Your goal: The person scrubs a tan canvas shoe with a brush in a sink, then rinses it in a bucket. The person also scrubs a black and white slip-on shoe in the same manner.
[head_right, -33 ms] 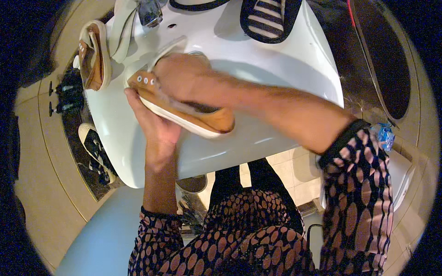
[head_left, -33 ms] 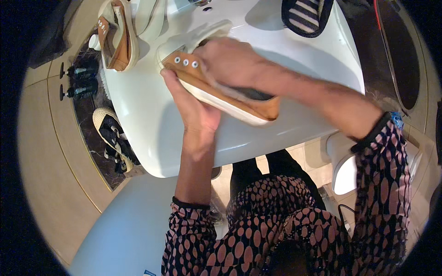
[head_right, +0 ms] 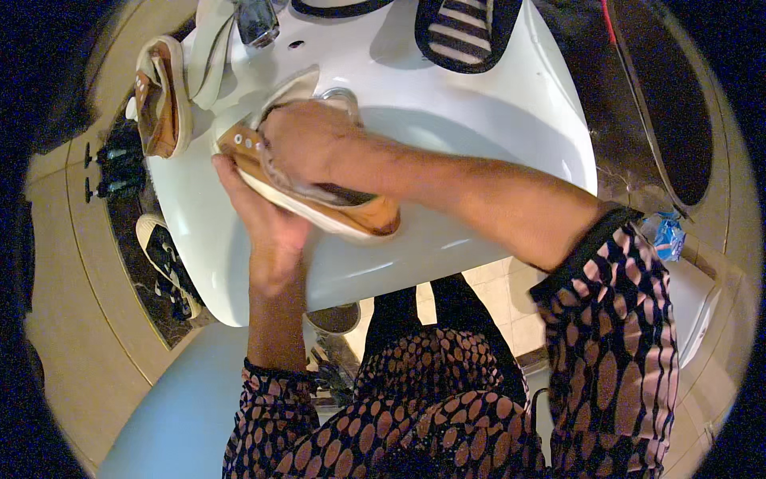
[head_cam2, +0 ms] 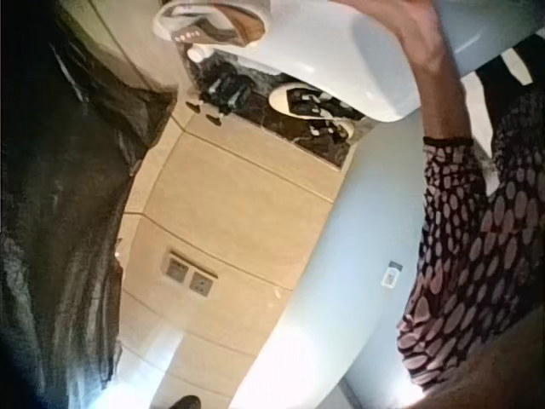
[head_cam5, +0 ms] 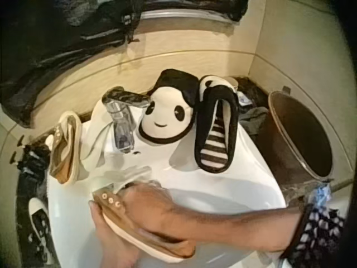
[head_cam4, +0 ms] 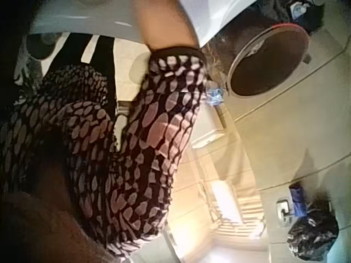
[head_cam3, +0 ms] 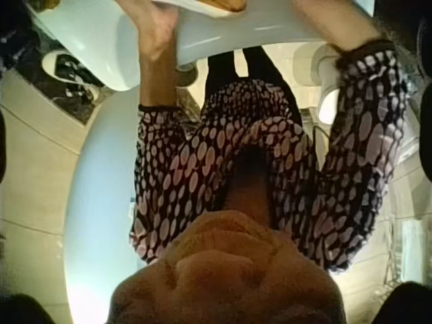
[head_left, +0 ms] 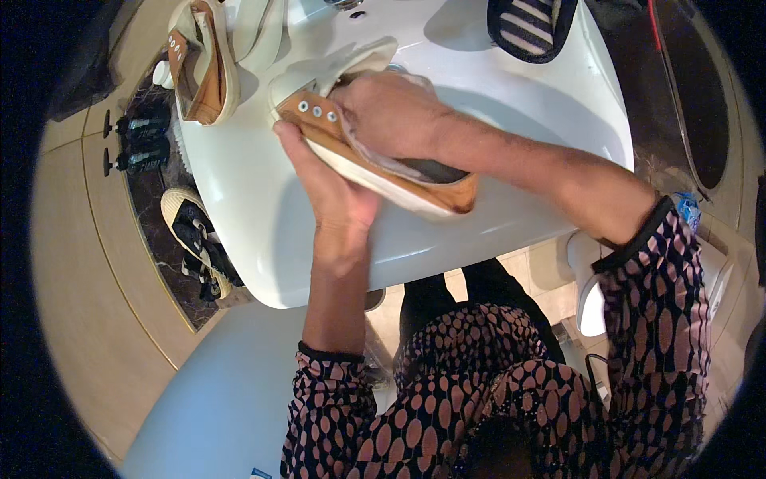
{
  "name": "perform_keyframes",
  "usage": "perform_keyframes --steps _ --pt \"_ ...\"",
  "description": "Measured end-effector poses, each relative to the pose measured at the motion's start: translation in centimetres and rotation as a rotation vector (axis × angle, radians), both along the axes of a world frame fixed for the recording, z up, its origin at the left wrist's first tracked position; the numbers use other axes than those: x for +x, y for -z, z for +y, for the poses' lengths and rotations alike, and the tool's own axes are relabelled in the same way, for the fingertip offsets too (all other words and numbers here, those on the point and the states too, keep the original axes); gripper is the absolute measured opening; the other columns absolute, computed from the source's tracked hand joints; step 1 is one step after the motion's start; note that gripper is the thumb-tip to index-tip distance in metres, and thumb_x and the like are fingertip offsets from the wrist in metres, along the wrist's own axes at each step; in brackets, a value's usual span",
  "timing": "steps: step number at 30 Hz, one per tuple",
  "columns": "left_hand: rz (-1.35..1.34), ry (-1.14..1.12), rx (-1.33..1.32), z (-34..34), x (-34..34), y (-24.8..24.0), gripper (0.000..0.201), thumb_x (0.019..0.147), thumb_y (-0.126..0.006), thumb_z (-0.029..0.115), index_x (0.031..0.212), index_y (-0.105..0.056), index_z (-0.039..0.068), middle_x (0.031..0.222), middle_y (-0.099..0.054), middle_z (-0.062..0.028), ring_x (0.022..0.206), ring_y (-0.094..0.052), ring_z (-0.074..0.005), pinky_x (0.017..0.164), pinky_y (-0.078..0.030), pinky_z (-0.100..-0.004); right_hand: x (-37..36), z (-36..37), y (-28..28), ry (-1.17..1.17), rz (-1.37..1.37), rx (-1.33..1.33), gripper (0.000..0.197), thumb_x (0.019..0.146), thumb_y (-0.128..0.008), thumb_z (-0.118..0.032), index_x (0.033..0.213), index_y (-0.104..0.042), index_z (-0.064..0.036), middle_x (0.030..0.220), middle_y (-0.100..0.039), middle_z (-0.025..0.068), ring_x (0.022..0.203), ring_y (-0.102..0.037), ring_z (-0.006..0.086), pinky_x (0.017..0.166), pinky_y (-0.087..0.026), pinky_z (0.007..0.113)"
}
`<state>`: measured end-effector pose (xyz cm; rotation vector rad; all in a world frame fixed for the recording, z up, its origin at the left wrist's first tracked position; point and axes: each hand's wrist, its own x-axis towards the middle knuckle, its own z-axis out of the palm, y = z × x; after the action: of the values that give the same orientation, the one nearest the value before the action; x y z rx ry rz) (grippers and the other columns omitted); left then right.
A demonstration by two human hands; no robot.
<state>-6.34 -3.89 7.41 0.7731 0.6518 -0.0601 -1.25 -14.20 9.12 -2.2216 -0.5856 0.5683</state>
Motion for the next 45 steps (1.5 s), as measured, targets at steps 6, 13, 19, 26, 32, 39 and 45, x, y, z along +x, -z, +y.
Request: perform_keyframes --steps 6,13,19,26,32,39,45 --pt "-0.059 -0.042 0.122 1.3 -0.8 -0.2 0.063 0.089 -0.026 0.062 0.122 -0.041 0.010 0.113 -0.049 -0.0080 0.104 -0.049 -0.0213 0.092 -0.041 -0.0357 -0.8 -2.7 -0.7 -0.212 0.263 0.180 0.024 0.083 -0.044 -0.009 0.099 -0.061 -0.0011 0.088 -0.062 0.0232 0.082 -0.060 0.0346 0.077 -0.046 0.038" --pt "-0.112 0.069 0.075 0.7 -0.9 0.8 0.064 0.090 -0.026 0.060 0.127 -0.037 0.010 0.117 -0.047 -0.0089 0.108 -0.048 -0.0220 0.095 -0.040 -0.0359 -0.6 -0.7 -0.5 -0.003 0.149 0.142 0.027 0.085 -0.043 -0.010 0.103 -0.061 -0.0040 0.088 -0.063 0.0213 0.079 -0.061 0.0344 0.076 -0.047 0.040" --pt "-0.040 0.026 0.106 1.0 -1.1 0.2 0.062 0.091 -0.026 0.059 0.127 -0.037 0.010 0.117 -0.047 -0.0092 0.110 -0.046 -0.0222 0.097 -0.037 -0.0370 -0.3 -2.4 -0.7 -0.119 0.223 0.008 0.025 0.083 -0.046 -0.010 0.101 -0.062 -0.0029 0.088 -0.062 0.0232 0.083 -0.061 0.0347 0.077 -0.046 0.040" --pt "-0.061 0.031 0.027 1.2 -0.9 0.7 0.061 0.091 -0.024 0.058 0.126 -0.038 0.009 0.118 -0.047 -0.0083 0.113 -0.045 -0.0218 0.098 -0.035 -0.0370 -0.4 -1.9 -0.4 -0.171 0.215 0.096 0.025 0.082 -0.047 -0.011 0.099 -0.062 -0.0004 0.084 -0.062 0.0225 0.075 -0.060 0.0324 0.073 -0.046 0.038" --pt "-0.063 0.111 0.041 0.3 -0.5 0.0 0.061 0.092 -0.024 0.057 0.126 -0.037 0.009 0.118 -0.048 -0.0089 0.112 -0.045 -0.0214 0.097 -0.036 -0.0364 0.9 -1.9 -1.7 0.017 0.376 0.022 0.027 0.086 -0.045 -0.012 0.104 -0.062 -0.0023 0.078 -0.064 0.0175 0.070 -0.060 0.0199 0.071 -0.047 0.035" --pt "-0.128 0.139 -0.036 2.8 -0.7 0.6 0.055 0.088 -0.034 0.058 0.118 -0.048 0.013 0.110 -0.054 -0.0053 0.101 -0.052 -0.0222 0.090 -0.042 -0.0394 -0.2 -4.2 0.1 -0.095 0.422 0.268 0.029 0.088 -0.051 -0.013 0.115 -0.059 -0.0102 0.080 -0.065 0.0071 0.073 -0.055 0.0099 0.071 -0.047 0.028" --pt "-0.106 0.354 -0.276 10.3 0.6 -1.5 0.074 0.085 -0.038 0.060 0.127 -0.042 -0.001 0.123 -0.050 -0.0174 0.114 -0.049 -0.0288 0.098 -0.037 -0.0417 -0.1 -4.4 -0.3 -0.316 -0.049 0.295 0.029 0.079 -0.054 -0.015 0.107 -0.062 -0.0101 0.083 -0.064 0.0137 0.076 -0.060 0.0253 0.073 -0.048 0.036"
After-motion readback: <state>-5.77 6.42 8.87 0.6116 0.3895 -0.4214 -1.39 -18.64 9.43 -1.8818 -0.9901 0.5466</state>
